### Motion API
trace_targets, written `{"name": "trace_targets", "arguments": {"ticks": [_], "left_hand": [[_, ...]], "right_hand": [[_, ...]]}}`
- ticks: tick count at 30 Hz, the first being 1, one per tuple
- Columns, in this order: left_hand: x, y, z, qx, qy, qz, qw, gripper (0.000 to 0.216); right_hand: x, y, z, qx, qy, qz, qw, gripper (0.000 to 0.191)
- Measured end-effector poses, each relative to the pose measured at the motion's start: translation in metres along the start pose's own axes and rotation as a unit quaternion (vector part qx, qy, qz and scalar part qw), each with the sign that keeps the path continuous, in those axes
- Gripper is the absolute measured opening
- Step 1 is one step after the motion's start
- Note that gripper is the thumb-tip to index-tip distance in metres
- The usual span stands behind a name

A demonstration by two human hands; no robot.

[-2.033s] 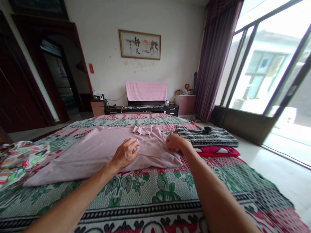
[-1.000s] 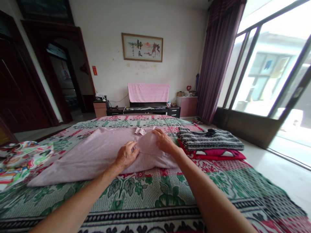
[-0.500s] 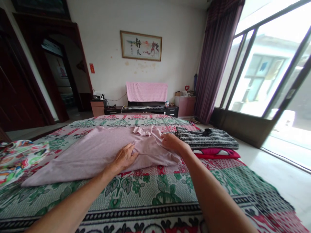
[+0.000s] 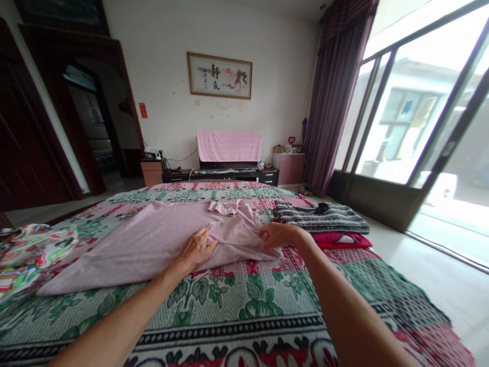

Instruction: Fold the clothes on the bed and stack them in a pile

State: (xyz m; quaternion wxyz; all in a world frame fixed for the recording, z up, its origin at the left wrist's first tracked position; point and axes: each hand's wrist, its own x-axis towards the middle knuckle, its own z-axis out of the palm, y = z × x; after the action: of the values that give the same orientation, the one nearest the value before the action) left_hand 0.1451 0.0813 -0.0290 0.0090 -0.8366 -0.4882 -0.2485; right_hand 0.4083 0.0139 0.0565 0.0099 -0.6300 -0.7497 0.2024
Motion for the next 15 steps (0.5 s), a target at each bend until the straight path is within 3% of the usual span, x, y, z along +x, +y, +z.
{"name": "trace_targets", "arguments": {"ticks": [4, 8, 10, 15], "left_hand": [[-0.001, 0.0, -0.001, 0.01, -0.002, 0.006, 1.0, 0.035], [-0.002, 0.001, -0.003, 0.02, -0.003, 0.013, 1.0, 0.033], [-0.002, 0.001, -0.002, 0.019, -0.001, 0.016, 1.0, 0.034], [-0.001, -0.003, 0.003, 0.013, 0.003, 0.019, 1.0, 0.041]], "right_hand": [[-0.005, 0.002, 0.017, 0.033, 0.051, -0.044, 0.997, 0.04], [-0.001, 0.011, 0.048, -0.002, 0.257, -0.108, 0.96, 0.032], [0.001, 0.016, 0.059, -0.005, 0.322, -0.132, 0.937, 0.031], [-0.005, 0.025, 0.063, -0.008, 0.353, -0.071, 0.933, 0.031]]}}
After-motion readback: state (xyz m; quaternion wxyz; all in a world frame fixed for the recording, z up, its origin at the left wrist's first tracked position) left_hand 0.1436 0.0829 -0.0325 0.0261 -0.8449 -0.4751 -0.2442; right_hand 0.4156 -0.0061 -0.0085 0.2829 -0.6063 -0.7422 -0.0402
